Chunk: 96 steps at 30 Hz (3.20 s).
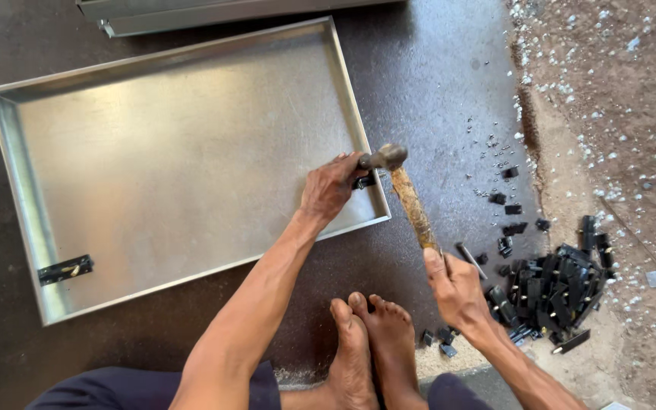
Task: The person is attaching black hinges to metal trays using a hammer. They position a hinge on the corner of the tray and hit it with a hammer to secure it, then move the finished tray to a stack.
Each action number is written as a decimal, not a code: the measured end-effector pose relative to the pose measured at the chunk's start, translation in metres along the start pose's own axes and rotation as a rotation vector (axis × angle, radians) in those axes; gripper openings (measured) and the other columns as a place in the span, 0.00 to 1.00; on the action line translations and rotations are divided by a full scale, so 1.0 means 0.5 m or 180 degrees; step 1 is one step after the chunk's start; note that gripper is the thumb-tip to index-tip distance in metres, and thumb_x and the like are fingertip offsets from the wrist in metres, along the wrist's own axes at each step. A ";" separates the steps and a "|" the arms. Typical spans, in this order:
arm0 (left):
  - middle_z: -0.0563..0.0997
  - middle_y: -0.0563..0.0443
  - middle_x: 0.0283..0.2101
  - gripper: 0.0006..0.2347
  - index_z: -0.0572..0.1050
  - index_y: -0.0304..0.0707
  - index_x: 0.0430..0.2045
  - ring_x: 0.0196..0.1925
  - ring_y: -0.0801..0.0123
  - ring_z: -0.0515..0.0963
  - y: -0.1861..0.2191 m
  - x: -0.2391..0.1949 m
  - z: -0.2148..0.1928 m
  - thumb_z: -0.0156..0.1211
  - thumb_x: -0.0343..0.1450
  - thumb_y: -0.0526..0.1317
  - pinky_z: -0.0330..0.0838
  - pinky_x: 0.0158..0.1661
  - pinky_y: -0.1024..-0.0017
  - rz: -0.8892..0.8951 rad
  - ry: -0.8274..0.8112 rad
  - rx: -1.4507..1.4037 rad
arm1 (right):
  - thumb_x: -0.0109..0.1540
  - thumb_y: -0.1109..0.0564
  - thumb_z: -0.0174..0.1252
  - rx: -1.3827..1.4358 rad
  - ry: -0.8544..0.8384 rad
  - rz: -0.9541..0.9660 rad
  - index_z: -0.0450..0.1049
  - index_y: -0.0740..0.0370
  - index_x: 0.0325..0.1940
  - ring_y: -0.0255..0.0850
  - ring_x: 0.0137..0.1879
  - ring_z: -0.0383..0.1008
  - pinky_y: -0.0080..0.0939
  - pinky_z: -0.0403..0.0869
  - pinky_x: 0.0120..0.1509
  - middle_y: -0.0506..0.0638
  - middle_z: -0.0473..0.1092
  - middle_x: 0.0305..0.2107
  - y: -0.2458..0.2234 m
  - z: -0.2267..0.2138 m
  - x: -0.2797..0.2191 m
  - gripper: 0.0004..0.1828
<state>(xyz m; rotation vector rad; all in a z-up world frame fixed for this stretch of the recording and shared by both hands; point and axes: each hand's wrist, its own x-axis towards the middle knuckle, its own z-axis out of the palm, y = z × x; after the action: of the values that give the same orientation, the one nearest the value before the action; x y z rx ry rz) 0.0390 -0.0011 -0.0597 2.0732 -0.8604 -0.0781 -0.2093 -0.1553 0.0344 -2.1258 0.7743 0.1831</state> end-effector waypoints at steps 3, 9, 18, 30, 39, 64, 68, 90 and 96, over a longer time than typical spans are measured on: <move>0.85 0.45 0.42 0.13 0.77 0.41 0.52 0.46 0.52 0.85 0.011 0.025 -0.011 0.62 0.73 0.37 0.79 0.44 0.60 -0.0582 0.0032 -0.0324 | 0.71 0.39 0.41 0.0694 0.0276 -0.0478 0.67 0.58 0.26 0.34 0.17 0.60 0.37 0.61 0.17 0.45 0.62 0.14 -0.027 -0.049 0.000 0.28; 0.86 0.50 0.45 0.13 0.75 0.37 0.52 0.56 0.54 0.81 -0.023 0.002 0.012 0.59 0.72 0.32 0.79 0.52 0.62 0.0483 0.0179 0.0018 | 0.72 0.38 0.46 0.1719 0.0672 -0.1607 0.68 0.60 0.34 0.34 0.24 0.65 0.33 0.68 0.26 0.47 0.65 0.20 0.002 -0.091 0.051 0.25; 0.87 0.52 0.44 0.13 0.81 0.42 0.42 0.46 0.62 0.88 0.040 0.010 -0.030 0.54 0.71 0.25 0.82 0.46 0.69 0.0303 0.0064 -0.0899 | 0.64 0.39 0.50 -0.0435 0.0398 0.1148 0.78 0.60 0.44 0.51 0.30 0.78 0.50 0.74 0.36 0.65 0.76 0.21 0.159 0.004 -0.110 0.23; 0.77 0.42 0.47 0.27 0.77 0.35 0.53 0.51 0.54 0.76 0.084 -0.052 -0.038 0.70 0.69 0.57 0.72 0.53 0.56 -0.0443 -0.0117 0.0541 | 0.69 0.55 0.61 -0.0661 0.1724 -0.1587 0.79 0.67 0.49 0.48 0.47 0.78 0.47 0.76 0.51 0.61 0.77 0.43 0.141 -0.106 0.189 0.11; 0.69 0.40 0.59 0.45 0.70 0.34 0.61 0.57 0.51 0.70 0.108 -0.091 -0.028 0.78 0.52 0.60 0.66 0.57 0.54 -0.0357 -0.0392 0.1099 | 0.63 0.55 0.69 -0.0651 0.1779 -0.0900 0.83 0.63 0.43 0.47 0.40 0.77 0.48 0.74 0.46 0.56 0.77 0.37 0.131 -0.104 0.318 0.09; 0.76 0.51 0.26 0.16 0.80 0.34 0.24 0.27 0.66 0.74 0.186 -0.134 -0.201 0.72 0.64 0.51 0.72 0.28 0.66 -0.0979 -0.0467 0.0358 | 0.50 0.73 0.52 -0.0417 0.0559 -0.2661 0.75 0.68 0.50 0.66 0.49 0.74 0.56 0.75 0.51 0.68 0.72 0.43 -0.016 0.102 0.137 0.23; 0.77 0.49 0.27 0.14 0.82 0.34 0.24 0.26 0.67 0.74 0.260 -0.058 -0.281 0.75 0.62 0.47 0.70 0.27 0.66 -0.0531 0.0042 0.0446 | 0.61 0.67 0.60 -0.0363 0.0226 -0.2196 0.76 0.65 0.48 0.64 0.49 0.76 0.55 0.75 0.52 0.63 0.74 0.42 -0.074 0.155 0.258 0.11; 0.80 0.49 0.21 0.13 0.83 0.35 0.15 0.22 0.66 0.77 0.325 0.076 -0.387 0.80 0.58 0.45 0.71 0.24 0.65 -0.0333 0.0289 0.0347 | 0.73 0.51 0.53 0.0487 0.0197 -0.1292 0.75 0.61 0.43 0.53 0.40 0.76 0.53 0.72 0.41 0.58 0.74 0.33 -0.152 0.209 0.420 0.13; 0.81 0.48 0.23 0.13 0.83 0.34 0.19 0.22 0.66 0.79 0.306 0.056 -0.370 0.79 0.59 0.45 0.74 0.25 0.67 -0.0563 0.0179 0.0299 | 0.63 0.58 0.61 -0.0179 0.0822 -0.2588 0.75 0.64 0.45 0.51 0.40 0.76 0.52 0.74 0.40 0.57 0.76 0.35 -0.152 0.215 0.429 0.08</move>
<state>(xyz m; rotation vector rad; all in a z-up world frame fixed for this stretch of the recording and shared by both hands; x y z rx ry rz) 0.0416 0.0520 0.1759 2.2257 -0.6565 -0.0754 0.0214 -0.1382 -0.0654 -2.3691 -0.0061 -0.5121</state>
